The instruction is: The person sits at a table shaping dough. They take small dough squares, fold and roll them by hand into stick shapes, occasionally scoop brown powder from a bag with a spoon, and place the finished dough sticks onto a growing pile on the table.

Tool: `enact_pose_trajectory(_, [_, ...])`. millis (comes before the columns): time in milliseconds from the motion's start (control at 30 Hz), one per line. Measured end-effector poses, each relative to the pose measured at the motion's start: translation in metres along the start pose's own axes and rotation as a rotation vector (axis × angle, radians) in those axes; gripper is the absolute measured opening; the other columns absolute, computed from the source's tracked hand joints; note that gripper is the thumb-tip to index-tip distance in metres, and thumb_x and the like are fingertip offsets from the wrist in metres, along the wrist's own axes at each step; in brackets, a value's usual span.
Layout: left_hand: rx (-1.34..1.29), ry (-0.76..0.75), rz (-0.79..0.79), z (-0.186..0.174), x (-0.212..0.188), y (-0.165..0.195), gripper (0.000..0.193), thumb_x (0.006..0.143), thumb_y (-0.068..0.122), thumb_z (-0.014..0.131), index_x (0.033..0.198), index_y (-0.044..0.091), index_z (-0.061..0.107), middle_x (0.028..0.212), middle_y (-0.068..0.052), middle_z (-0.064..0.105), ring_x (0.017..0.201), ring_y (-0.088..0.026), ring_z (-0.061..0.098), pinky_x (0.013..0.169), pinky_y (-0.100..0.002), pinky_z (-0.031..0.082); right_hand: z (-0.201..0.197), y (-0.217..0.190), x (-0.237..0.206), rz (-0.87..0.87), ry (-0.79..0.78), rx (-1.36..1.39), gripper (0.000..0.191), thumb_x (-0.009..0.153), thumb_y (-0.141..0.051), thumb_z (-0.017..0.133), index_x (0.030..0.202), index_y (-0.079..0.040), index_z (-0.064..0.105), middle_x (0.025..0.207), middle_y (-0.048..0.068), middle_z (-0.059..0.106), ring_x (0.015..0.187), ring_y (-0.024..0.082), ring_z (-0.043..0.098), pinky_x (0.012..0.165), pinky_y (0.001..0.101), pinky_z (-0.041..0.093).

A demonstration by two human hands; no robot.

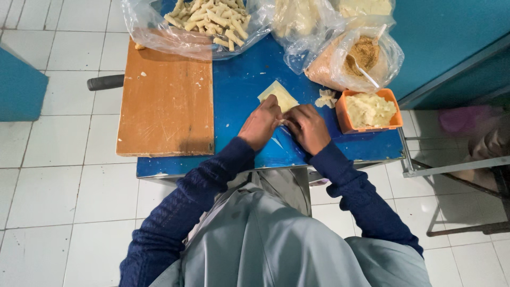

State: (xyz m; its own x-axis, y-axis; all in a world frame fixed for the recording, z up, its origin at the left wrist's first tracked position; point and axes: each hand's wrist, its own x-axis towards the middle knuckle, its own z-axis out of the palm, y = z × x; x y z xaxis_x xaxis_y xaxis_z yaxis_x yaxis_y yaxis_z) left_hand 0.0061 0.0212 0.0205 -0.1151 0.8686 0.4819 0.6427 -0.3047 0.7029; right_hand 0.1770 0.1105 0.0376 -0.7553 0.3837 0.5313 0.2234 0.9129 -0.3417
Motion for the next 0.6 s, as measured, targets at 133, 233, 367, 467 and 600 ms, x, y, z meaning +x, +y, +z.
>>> enact_pose_trajectory(133, [-0.039,-0.026,-0.007,-0.002,0.008,-0.004,0.012,0.084,-0.002,0.069,0.084,0.001,0.057,0.104,-0.017,0.056,0.098,-0.040,0.062,0.080,-0.047,0.050,0.000,0.005,0.002,-0.040,0.003,0.034,0.015,0.087,-0.009,0.080,0.099,-0.003,0.072,0.098,0.012,0.070,0.094,0.033,0.066,0.080,0.0423,0.053])
enact_pose_trajectory(233, [-0.043,-0.035,-0.053,-0.005,0.012,-0.004,0.013,0.081,-0.002,0.070,0.084,0.002,0.059,0.099,-0.015,0.058,0.094,-0.039,0.063,0.078,-0.046,0.051,-0.001,0.009,0.005,-0.016,-0.033,0.035,0.014,0.087,-0.010,0.080,0.096,-0.003,0.072,0.096,0.011,0.071,0.093,0.033,0.066,0.079,0.0419,0.053])
enact_pose_trajectory(367, [-0.012,-0.043,-0.045,-0.007,0.015,-0.003,0.009,0.086,-0.001,0.066,0.086,0.000,0.058,0.099,-0.016,0.057,0.095,-0.040,0.061,0.077,-0.047,0.049,0.001,0.012,0.010,-0.017,-0.035,0.007,0.010,0.089,-0.009,0.078,0.096,-0.003,0.073,0.096,0.010,0.070,0.093,0.033,0.065,0.079,0.0428,0.052])
enact_pose_trajectory(467, [0.026,0.018,0.057,-0.005,0.016,-0.005,0.006,0.089,-0.002,0.061,0.085,-0.001,0.056,0.099,-0.016,0.057,0.097,-0.039,0.061,0.080,-0.046,0.050,0.003,0.008,0.008,-0.041,0.014,-0.041,0.011,0.090,-0.007,0.075,0.099,-0.002,0.072,0.096,0.011,0.068,0.093,0.033,0.063,0.080,0.0434,0.052])
enact_pose_trajectory(600, [0.038,0.018,0.052,-0.004,0.015,-0.006,0.006,0.089,-0.002,0.060,0.085,0.000,0.056,0.100,-0.016,0.056,0.098,-0.038,0.061,0.080,-0.046,0.050,0.004,-0.003,-0.001,-0.082,0.044,-0.184,0.016,0.089,-0.007,0.073,0.105,-0.003,0.070,0.100,0.011,0.067,0.096,0.032,0.062,0.083,0.0431,0.050])
